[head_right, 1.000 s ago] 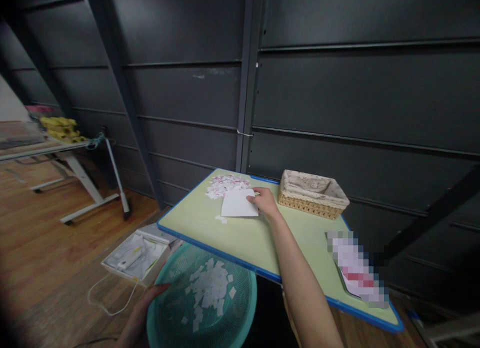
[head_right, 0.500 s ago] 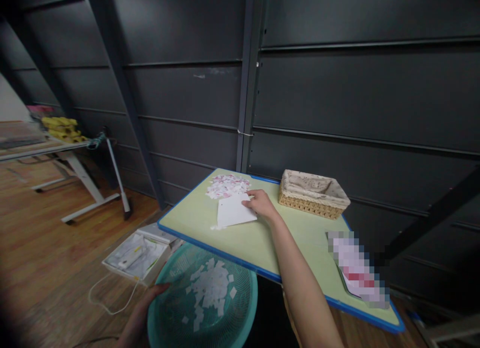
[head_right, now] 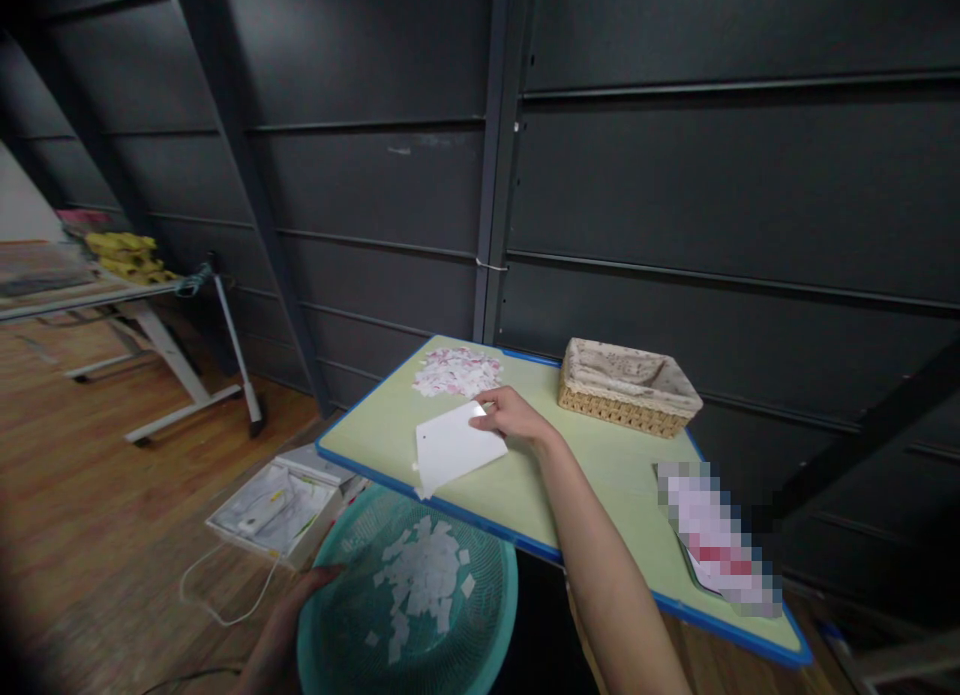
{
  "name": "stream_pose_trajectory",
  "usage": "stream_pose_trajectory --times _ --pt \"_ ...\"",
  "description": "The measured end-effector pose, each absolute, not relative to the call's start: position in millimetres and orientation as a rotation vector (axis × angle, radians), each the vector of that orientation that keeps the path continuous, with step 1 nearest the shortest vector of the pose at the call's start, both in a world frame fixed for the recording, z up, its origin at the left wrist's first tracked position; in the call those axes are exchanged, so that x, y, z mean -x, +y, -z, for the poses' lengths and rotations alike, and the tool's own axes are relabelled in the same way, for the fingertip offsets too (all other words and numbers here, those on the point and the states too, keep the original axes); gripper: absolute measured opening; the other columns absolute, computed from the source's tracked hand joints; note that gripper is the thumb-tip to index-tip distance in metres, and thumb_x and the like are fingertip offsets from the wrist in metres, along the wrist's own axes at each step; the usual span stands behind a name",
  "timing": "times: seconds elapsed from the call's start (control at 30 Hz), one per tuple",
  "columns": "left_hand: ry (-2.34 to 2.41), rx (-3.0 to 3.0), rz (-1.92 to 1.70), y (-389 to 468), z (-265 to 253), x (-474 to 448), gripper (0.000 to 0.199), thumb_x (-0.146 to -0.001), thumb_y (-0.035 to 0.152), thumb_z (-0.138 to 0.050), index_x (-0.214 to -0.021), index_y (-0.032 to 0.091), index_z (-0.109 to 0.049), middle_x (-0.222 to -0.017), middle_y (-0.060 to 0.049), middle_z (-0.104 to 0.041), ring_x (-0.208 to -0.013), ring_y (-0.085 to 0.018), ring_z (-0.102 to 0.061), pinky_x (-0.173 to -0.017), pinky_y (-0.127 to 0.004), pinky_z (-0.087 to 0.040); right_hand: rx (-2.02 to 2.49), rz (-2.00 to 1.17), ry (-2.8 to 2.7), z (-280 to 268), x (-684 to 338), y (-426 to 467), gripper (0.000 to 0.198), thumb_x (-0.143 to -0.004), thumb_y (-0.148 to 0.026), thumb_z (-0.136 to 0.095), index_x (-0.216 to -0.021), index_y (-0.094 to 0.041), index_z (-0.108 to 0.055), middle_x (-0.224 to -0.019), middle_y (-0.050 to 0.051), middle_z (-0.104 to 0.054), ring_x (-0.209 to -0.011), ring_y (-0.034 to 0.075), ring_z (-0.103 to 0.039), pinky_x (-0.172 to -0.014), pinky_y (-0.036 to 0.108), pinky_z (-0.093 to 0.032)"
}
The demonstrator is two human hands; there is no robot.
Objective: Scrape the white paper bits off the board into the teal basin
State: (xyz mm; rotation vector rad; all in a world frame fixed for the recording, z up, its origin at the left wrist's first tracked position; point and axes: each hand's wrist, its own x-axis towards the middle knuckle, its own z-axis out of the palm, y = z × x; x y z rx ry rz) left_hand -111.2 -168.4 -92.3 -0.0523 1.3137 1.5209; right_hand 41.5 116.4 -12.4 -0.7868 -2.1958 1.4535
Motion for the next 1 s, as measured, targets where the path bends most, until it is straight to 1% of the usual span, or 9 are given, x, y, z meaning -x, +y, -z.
stream_pose_trajectory --times 0.1,0.2,0.3,0.37,0.47,0.67,0.83,0.93,1.0 --pt "1.339 0.048 -1.541 -168.3 90.3 109.3 0.054 -0.077 0.017 -0.063 -0.129 0.013 -0.053 -0.065 -0.004 -0.078 -0.058 -0.027 -0.072 -0.058 -0.038 -0.058 0.743 -1.593 -2.138 12.4 -39.5 113.8 0.036 -0.056 -0.036 -0.077 -0.082 -0.012 -0.068 -0.051 -0.005 -0.05 -0.047 0.008 -0.04 -0.044 0.02 -0.024" --pt "1.355 0.054 -1.509 -169.8 92.2 110.6 0.037 -0.078 0.019 -0.063 -0.113 0.008 -0.061 -0.06 -0.006 -0.076 -0.053 -0.024 -0.069 -0.056 -0.036 -0.057 0.816 -1.565 -1.951 11.0 -41.1 118.5 0.044 -0.055 -0.035 -0.078 -0.09 -0.01 -0.069 -0.056 -0.003 -0.055 -0.048 0.008 -0.042 -0.045 0.02 -0.026" --pt "1.366 0.043 -1.49 -171.8 96.4 113.6 0.02 -0.077 0.021 -0.065 -0.093 0.01 -0.066 -0.056 -0.006 -0.074 -0.05 -0.022 -0.067 -0.055 -0.035 -0.056 0.928 -1.465 -1.852 10.2 -47.4 128.3 0.045 -0.054 -0.031 -0.077 -0.092 -0.008 -0.07 -0.059 -0.001 -0.057 -0.048 0.008 -0.042 -0.043 0.02 -0.026" --pt "1.355 0.044 -1.504 -172.6 98.3 114.9 0.014 -0.076 0.021 -0.066 -0.086 0.012 -0.066 -0.054 -0.005 -0.073 -0.05 -0.022 -0.067 -0.054 -0.034 -0.056 1.009 -1.414 -1.845 10.6 -53.2 135.2 0.043 -0.055 -0.027 -0.074 -0.092 -0.007 -0.07 -0.06 0.001 -0.059 -0.049 0.009 -0.044 -0.043 0.021 -0.027" --pt "1.348 0.037 -1.524 -173.0 98.0 114.9 0.01 -0.074 0.019 -0.067 -0.08 0.012 -0.067 -0.054 -0.006 -0.073 -0.05 -0.022 -0.067 -0.055 -0.035 -0.056 1.117 -1.335 -1.835 11.9 -61.1 142.9 0.04 -0.056 -0.023 -0.071 -0.092 -0.007 -0.07 -0.063 0.002 -0.062 -0.05 0.011 -0.047 -0.042 0.021 -0.027" --pt "1.338 0.061 -1.54 -171.3 92.7 112.7 0.006 -0.075 0.017 -0.064 -0.08 0.014 -0.066 -0.054 -0.004 -0.073 -0.048 -0.02 -0.066 -0.052 -0.032 -0.056 1.144 -1.208 -1.923 13.1 -60.3 141.1 0.033 -0.057 -0.023 -0.067 -0.086 -0.007 -0.071 -0.059 0.001 -0.058 -0.047 0.01 -0.043 -0.041 0.021 -0.024" --pt "1.33 0.064 -1.514 -169.1 96.1 114.5 0.012 -0.075 0.018 -0.065 -0.086 0.012 -0.067 -0.054 -0.004 -0.073 -0.049 -0.021 -0.066 -0.053 -0.033 -0.056 1.015 -1.349 -1.972 15.4 -41.7 126.8 0.03 -0.055 -0.027 -0.069 -0.079 -0.009 -0.071 -0.058 -0.001 -0.058 -0.048 0.008 -0.041 -0.044 0.021 -0.025" --pt "1.335 0.057 -1.534 -169.1 101.2 117.3 0.014 -0.074 0.018 -0.065 -0.086 0.011 -0.067 -0.05 -0.003 -0.071 -0.047 -0.021 -0.065 -0.052 -0.033 -0.055 1.034 -1.459 -1.92 18.0 -34.4 121.4 0.026 -0.054 -0.025 -0.069 -0.076 -0.01 -0.071 -0.06 0.0 -0.061 -0.05 0.009 -0.045 -0.045 0.021 -0.027" --pt "1.348 0.047 -1.55 -170.1 103.4 118.5 0.014 -0.073 0.017 -0.066 -0.085 0.011 -0.068 -0.052 -0.004 -0.072 -0.048 -0.022 -0.067 -0.054 -0.034 -0.056 1.056 -1.526 -1.856 20.5 -32.8 120.8 0.026 -0.053 -0.022 -0.07 -0.076 -0.01 -0.071 -0.062 0.002 -0.063 -0.052 0.01 -0.049 -0.047 0.021 -0.03"
